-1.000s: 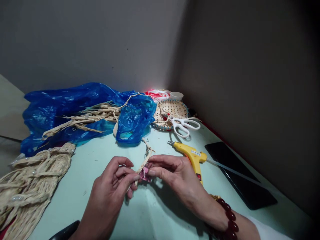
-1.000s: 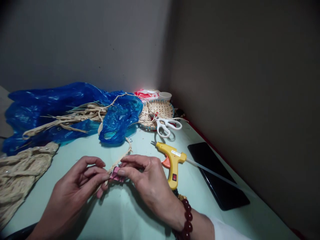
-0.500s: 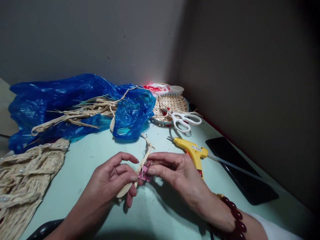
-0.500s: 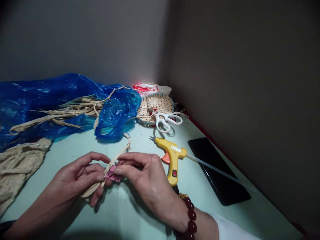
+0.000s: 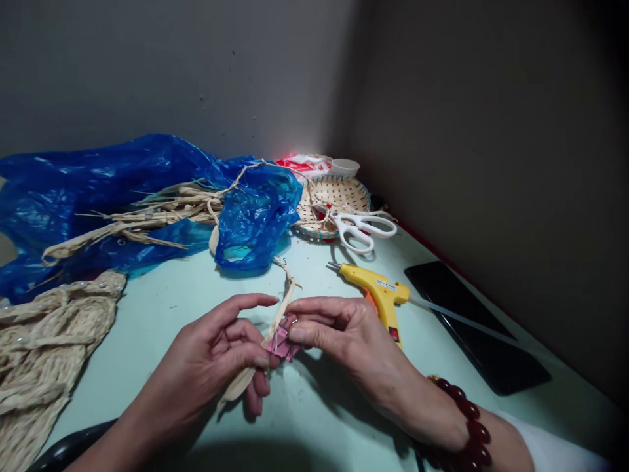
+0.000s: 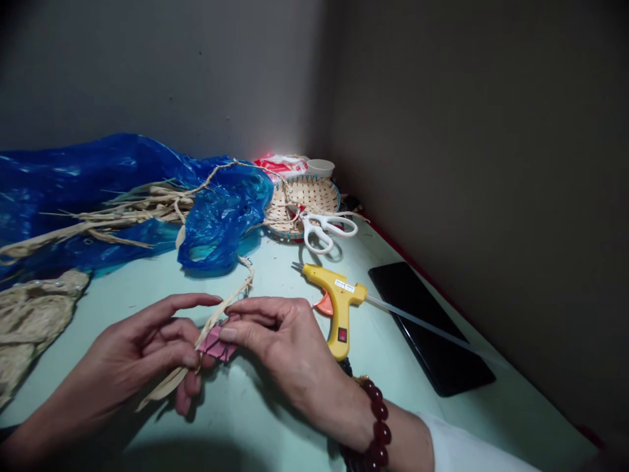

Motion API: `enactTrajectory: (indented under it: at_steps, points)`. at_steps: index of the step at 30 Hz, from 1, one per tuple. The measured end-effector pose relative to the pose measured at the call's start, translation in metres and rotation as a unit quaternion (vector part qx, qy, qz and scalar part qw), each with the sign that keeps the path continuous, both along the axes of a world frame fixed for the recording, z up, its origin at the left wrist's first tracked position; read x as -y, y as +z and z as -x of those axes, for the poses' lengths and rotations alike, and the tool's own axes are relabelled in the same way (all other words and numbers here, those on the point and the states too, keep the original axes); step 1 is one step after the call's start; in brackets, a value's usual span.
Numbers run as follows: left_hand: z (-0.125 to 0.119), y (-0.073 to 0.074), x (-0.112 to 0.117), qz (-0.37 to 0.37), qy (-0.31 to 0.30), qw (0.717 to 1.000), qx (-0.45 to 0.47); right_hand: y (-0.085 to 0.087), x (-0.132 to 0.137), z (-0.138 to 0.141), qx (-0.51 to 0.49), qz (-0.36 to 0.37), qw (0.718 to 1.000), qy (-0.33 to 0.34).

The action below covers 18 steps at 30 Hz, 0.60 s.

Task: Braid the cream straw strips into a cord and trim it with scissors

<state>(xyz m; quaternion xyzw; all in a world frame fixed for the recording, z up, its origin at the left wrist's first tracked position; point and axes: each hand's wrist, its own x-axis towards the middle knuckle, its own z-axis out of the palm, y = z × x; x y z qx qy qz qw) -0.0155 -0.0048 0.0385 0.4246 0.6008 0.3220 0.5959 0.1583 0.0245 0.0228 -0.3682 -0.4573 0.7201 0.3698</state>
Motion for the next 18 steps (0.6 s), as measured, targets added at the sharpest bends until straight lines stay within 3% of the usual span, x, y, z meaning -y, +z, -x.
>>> enactTrajectory:
  at_steps: [6, 11, 14, 18]
  points:
    - [0.007, -0.01, 0.004, -0.06, -0.051, 0.993, -0.087, -0.005, 0.004, 0.002, 0.029, -0.027, 0.999, -0.014]
    - [0.006, -0.014, 0.006, -0.093, -0.056, 0.987, -0.121, -0.007, 0.006, 0.005, 0.039, -0.059, 0.997, -0.027]
    - [0.005, -0.017, 0.006, -0.092, -0.045, 0.987, -0.126, -0.01, 0.006, 0.006, 0.045, -0.072, 0.996, -0.036]
    - [0.01, -0.021, 0.004, -0.063, -0.057, 0.988, -0.131, -0.014, 0.007, 0.009, 0.038, -0.031, 0.998, -0.042]
